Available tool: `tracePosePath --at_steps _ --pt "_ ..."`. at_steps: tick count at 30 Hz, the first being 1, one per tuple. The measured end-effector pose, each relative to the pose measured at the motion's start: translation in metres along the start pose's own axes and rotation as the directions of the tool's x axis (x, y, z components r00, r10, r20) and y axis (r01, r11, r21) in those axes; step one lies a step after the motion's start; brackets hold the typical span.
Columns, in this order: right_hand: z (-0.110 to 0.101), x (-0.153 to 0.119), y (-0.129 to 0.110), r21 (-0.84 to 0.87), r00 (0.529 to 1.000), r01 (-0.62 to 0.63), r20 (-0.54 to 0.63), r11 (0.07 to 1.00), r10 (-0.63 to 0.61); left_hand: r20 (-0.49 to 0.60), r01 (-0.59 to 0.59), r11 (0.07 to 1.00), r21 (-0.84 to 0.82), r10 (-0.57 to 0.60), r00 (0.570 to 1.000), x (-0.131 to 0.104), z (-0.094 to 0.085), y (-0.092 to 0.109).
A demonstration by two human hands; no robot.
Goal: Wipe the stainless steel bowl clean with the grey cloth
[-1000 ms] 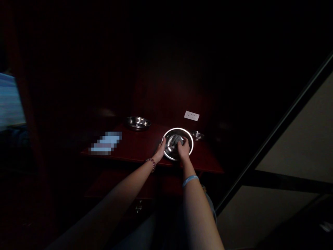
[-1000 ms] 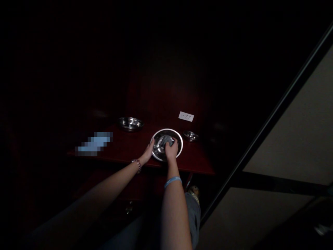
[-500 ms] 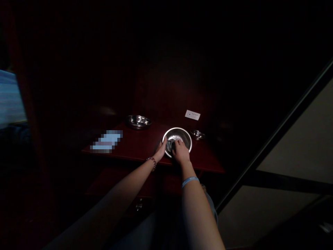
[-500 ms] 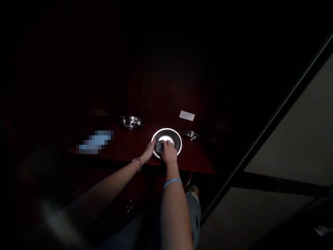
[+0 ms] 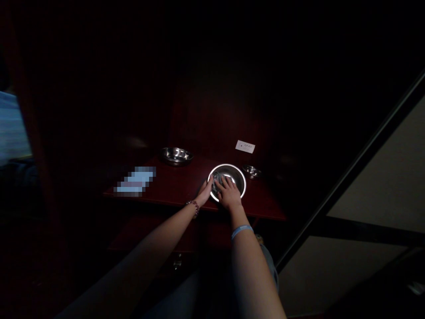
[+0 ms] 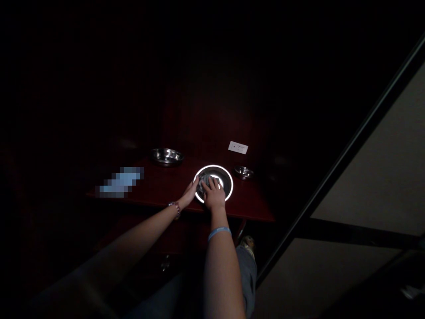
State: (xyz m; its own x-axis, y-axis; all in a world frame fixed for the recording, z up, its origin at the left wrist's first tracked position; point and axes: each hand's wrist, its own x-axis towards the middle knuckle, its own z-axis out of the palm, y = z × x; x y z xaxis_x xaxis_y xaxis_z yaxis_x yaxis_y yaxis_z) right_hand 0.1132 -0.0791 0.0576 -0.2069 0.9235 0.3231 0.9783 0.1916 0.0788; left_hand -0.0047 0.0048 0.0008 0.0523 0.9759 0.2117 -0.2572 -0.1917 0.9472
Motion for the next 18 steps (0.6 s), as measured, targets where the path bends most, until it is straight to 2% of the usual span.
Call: tracePosePath --at_steps 3,6,9,13,15,18 --pt "-0.005 -0.003 -0.004 -0.075 0.995 -0.097 0.007 0.992 0.098 0.076 -0.012 1.000 -0.014 0.013 0.997 -0.001 0.002 0.001" --pt "-0.008 -0.004 -0.008 -0.126 0.980 -0.199 0.004 0.972 0.201 0.100 -0.027 0.999 -0.018 0.029 0.995 0.000 0.004 0.001" --pt "-0.008 -0.002 -0.014 -0.165 0.957 -0.289 -0.026 0.943 0.288 0.093 -0.041 0.999 -0.014 0.042 0.995 -0.001 0.004 0.000" --pt "-0.008 0.003 -0.025 -0.203 0.901 -0.427 -0.019 0.881 0.432 0.029 -0.111 0.993 0.040 0.110 0.994 -0.001 0.004 -0.001" --pt "-0.010 0.005 -0.029 -0.215 0.884 -0.455 0.010 0.864 0.467 0.012 -0.123 0.990 0.076 0.122 0.992 -0.001 0.003 -0.001" --pt "-0.016 0.005 -0.032 -0.165 0.900 -0.415 0.068 0.895 0.430 -0.014 -0.127 0.985 0.116 0.130 0.991 0.000 0.003 -0.001"
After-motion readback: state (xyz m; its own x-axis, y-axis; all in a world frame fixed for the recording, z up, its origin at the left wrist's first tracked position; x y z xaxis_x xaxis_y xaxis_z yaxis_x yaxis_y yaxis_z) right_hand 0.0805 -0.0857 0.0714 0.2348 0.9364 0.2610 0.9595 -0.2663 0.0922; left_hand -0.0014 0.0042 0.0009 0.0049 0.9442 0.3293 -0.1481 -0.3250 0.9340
